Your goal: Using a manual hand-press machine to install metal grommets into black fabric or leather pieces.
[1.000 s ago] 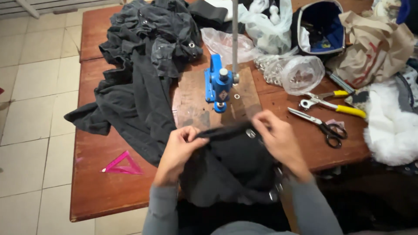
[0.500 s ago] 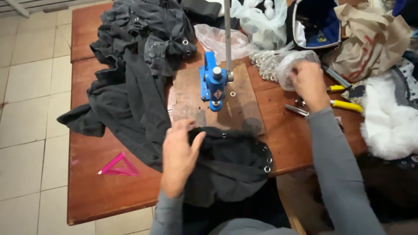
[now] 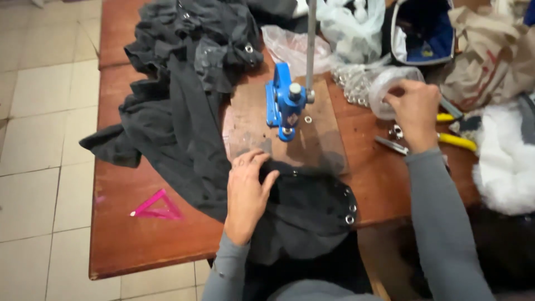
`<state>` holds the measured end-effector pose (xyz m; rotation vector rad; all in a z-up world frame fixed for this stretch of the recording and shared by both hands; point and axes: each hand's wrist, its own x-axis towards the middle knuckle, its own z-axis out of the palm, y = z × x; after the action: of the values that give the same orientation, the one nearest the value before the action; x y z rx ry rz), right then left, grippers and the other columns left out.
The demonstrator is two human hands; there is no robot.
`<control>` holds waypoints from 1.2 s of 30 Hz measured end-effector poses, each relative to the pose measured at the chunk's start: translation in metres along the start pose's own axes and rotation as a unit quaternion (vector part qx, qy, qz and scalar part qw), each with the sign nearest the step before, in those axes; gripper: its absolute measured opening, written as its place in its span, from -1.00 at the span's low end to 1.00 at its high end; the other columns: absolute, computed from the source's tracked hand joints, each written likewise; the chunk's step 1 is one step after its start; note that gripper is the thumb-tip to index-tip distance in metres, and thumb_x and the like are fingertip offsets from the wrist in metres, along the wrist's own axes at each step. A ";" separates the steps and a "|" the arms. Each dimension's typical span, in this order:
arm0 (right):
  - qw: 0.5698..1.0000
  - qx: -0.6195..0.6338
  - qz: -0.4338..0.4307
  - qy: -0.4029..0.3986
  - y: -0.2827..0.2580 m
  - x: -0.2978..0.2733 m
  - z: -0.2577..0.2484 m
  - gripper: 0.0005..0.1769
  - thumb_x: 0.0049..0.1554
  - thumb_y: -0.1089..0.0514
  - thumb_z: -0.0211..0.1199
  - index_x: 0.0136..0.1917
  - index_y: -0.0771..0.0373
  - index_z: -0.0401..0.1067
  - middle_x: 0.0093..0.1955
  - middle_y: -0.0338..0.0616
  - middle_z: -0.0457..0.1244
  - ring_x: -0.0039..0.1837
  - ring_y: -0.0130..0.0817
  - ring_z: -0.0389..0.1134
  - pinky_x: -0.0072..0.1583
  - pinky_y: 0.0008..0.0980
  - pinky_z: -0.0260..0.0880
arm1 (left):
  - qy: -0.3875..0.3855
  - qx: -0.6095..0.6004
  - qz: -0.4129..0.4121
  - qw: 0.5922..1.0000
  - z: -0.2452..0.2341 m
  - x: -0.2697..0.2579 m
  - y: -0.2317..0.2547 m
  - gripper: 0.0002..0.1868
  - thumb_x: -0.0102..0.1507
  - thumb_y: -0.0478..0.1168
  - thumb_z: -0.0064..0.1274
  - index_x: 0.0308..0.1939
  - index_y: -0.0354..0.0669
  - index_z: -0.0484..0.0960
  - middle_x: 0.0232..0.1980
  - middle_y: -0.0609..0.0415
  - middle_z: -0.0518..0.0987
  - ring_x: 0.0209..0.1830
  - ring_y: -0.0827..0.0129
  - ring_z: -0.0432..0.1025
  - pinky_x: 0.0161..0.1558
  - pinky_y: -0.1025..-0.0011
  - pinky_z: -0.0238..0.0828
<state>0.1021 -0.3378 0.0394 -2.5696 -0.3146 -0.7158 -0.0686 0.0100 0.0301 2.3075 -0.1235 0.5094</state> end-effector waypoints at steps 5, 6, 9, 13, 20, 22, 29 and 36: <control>0.997 0.060 -0.009 0.043 -0.066 -0.028 -0.017 -0.91 0.20 0.31 0.42 0.02 0.31 0.61 -0.07 0.02 0.42 -0.06 -0.20 0.47 0.02 -0.29 0.42 | 0.019 -0.004 -0.006 1.000 -0.004 0.002 -0.002 -0.64 0.14 -0.22 0.26 0.00 -0.24 0.65 0.07 -0.13 0.58 0.10 -0.09 0.41 0.11 0.13 0.35; 0.989 0.136 -0.017 0.050 -0.096 -0.033 -0.017 -0.86 0.19 0.36 0.38 0.04 0.30 0.62 -0.05 -0.04 0.44 -0.05 -0.29 0.47 0.03 -0.35 0.43 | 0.015 -0.005 -0.017 1.000 -0.003 0.004 -0.002 -0.68 0.18 -0.22 0.23 -0.02 -0.24 0.65 0.03 -0.12 0.58 0.03 -0.07 0.42 0.07 0.13 0.36; 0.950 0.310 0.030 -0.005 -0.162 -0.049 -0.003 -0.80 0.13 0.41 0.32 0.05 0.33 0.61 -0.03 -0.13 0.45 -0.05 -0.44 0.44 0.01 -0.46 0.43 | 0.000 0.010 -0.038 0.999 -0.001 0.011 -0.001 -0.76 0.24 -0.21 0.19 -0.07 -0.22 0.65 -0.07 -0.12 0.57 -0.06 -0.07 0.41 0.00 0.11 0.36; 0.882 0.466 0.040 -0.051 -0.181 -0.059 0.044 -0.84 0.12 0.37 0.40 0.01 0.41 0.58 0.03 -0.15 0.43 0.02 -0.52 0.42 0.09 -0.52 0.46 | -0.016 0.022 -0.049 0.998 0.010 0.010 -0.012 -0.83 0.28 -0.16 0.16 -0.19 -0.20 0.68 -0.14 -0.15 0.56 -0.12 -0.09 0.42 -0.05 0.09 0.35; 0.869 0.477 0.059 -0.115 -0.167 -0.052 0.049 -0.84 0.07 0.38 0.46 -0.06 0.44 0.56 0.04 -0.20 0.38 0.02 -0.53 0.36 0.03 -0.52 0.39 | -0.071 -0.028 -0.032 0.997 0.003 0.017 -0.010 -0.80 0.21 -0.14 0.21 -0.26 -0.21 0.66 -0.24 -0.08 0.56 -0.15 -0.06 0.43 -0.08 0.08 0.35; 0.836 0.520 0.106 -0.136 -0.166 -0.050 0.051 -0.86 0.08 0.38 0.44 -0.05 0.41 0.59 0.03 -0.20 0.40 0.01 -0.54 0.38 0.03 -0.53 0.38 | -0.073 -0.042 -0.029 0.996 0.003 0.016 -0.011 -0.80 0.15 -0.14 0.24 -0.29 -0.19 0.67 -0.23 -0.08 0.57 -0.14 -0.04 0.44 -0.10 0.10 0.35; 0.850 0.501 0.078 -0.144 -0.158 -0.051 0.052 -0.88 0.09 0.40 0.44 -0.05 0.41 0.60 0.03 -0.17 0.38 0.03 -0.52 0.40 0.06 -0.52 0.43 | -0.070 -0.040 -0.023 0.996 0.003 0.016 -0.010 -0.83 0.16 -0.16 0.25 -0.28 -0.18 0.70 -0.22 -0.08 0.57 -0.14 -0.04 0.44 -0.10 0.09 0.35; 0.854 0.495 0.104 -0.120 -0.156 -0.068 0.027 -0.82 0.13 0.34 0.40 0.01 0.38 0.49 0.13 -0.13 0.39 0.10 -0.46 0.44 0.12 -0.44 0.47 | -0.073 -0.053 -0.012 0.996 -0.004 0.014 -0.010 -0.86 0.14 -0.24 0.27 -0.27 -0.19 0.69 -0.24 -0.03 0.59 -0.13 0.04 0.47 -0.09 0.17 0.38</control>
<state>0.0051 -0.1949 0.0388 -1.6419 -0.3527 -0.0675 -0.0544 0.0203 0.0319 2.2381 -0.1896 0.3145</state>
